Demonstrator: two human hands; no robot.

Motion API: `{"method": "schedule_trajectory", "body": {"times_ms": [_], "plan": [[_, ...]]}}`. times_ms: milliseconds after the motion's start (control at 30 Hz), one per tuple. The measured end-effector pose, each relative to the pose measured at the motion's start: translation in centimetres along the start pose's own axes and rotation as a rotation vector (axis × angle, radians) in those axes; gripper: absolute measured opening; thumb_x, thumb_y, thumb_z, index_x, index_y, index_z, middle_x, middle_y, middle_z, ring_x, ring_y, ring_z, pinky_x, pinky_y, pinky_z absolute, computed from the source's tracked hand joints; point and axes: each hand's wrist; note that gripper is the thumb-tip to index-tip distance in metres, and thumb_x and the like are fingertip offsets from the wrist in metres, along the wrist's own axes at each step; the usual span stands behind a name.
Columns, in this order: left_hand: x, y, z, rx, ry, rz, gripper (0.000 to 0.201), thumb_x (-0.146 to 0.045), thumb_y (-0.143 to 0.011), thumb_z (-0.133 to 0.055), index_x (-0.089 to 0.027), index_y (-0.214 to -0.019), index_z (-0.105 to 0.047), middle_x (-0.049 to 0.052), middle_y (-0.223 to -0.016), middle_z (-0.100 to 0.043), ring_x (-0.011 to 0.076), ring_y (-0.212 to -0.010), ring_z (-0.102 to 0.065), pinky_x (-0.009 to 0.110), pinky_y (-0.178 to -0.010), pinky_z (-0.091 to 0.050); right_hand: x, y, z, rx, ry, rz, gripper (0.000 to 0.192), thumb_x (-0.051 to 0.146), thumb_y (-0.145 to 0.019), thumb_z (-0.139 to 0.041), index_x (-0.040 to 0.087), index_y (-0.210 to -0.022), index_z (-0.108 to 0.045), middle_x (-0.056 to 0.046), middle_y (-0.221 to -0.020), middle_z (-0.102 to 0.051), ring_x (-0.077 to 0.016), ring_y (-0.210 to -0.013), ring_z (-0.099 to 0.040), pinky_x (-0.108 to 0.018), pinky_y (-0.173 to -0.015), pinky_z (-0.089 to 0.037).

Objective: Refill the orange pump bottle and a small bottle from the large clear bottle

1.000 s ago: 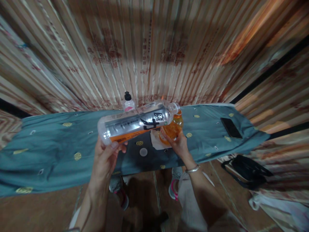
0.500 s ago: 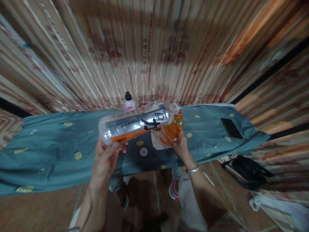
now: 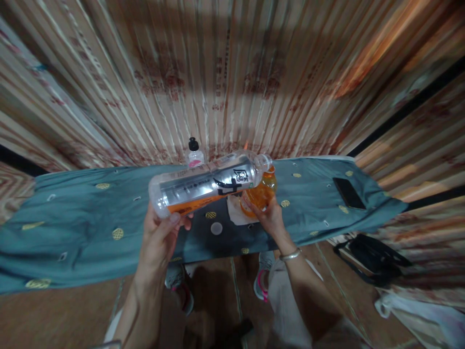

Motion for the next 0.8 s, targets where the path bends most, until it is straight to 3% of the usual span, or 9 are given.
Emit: {"method": "schedule_trajectory", "body": {"times_ms": [267, 567, 800], "plan": [[0.03, 0.06, 0.07, 0.024, -0.032, -0.03, 0.047, -0.035, -0.064, -0.093, -0.023, -0.104, -0.072, 0.003, -0.081, -0.075, 0.0193, -0.062, -0.069, 0.025, -0.045, -0.049, 0.11, -0.02, 0.06, 0.008, 0.022, 0.003, 0.072, 0.071, -0.075, -0.078, 0.021, -0.123, -0.061, -0.016, -0.103, -0.081, -0.0399, -0.1, -0.079, -0.051, -0.083, -0.063], [-0.12, 0.11, -0.1, -0.011, -0.009, -0.013, 0.046, -0.036, -0.059, -0.096, -0.022, -0.096, -0.074, 0.003, -0.077, -0.075, 0.0189, -0.06, -0.069, 0.024, -0.044, -0.051, 0.09, -0.02, 0.02, 0.01, 0.034, -0.021, 0.074, 0.069, -0.073, -0.081, 0.02, -0.125, -0.061, -0.017, -0.105, -0.081, -0.0402, -0.101, -0.079, -0.05, -0.083, -0.064], [-0.16, 0.09, -0.08, 0.018, -0.027, -0.022, 0.051, -0.032, -0.062, -0.093, -0.024, -0.108, -0.073, 0.003, -0.079, -0.075, 0.0194, -0.061, -0.068, 0.025, -0.044, -0.049, 0.02, -0.02, -0.13, -0.006, -0.004, -0.005, 0.073, 0.071, -0.073, -0.08, 0.021, -0.124, -0.061, -0.015, -0.106, -0.082, -0.038, -0.099, -0.08, -0.049, -0.082, -0.064]]}}
Point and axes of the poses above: each hand's wrist, its own y-axis away from the middle knuckle, its own z-axis out of the back of the hand, x = y × z
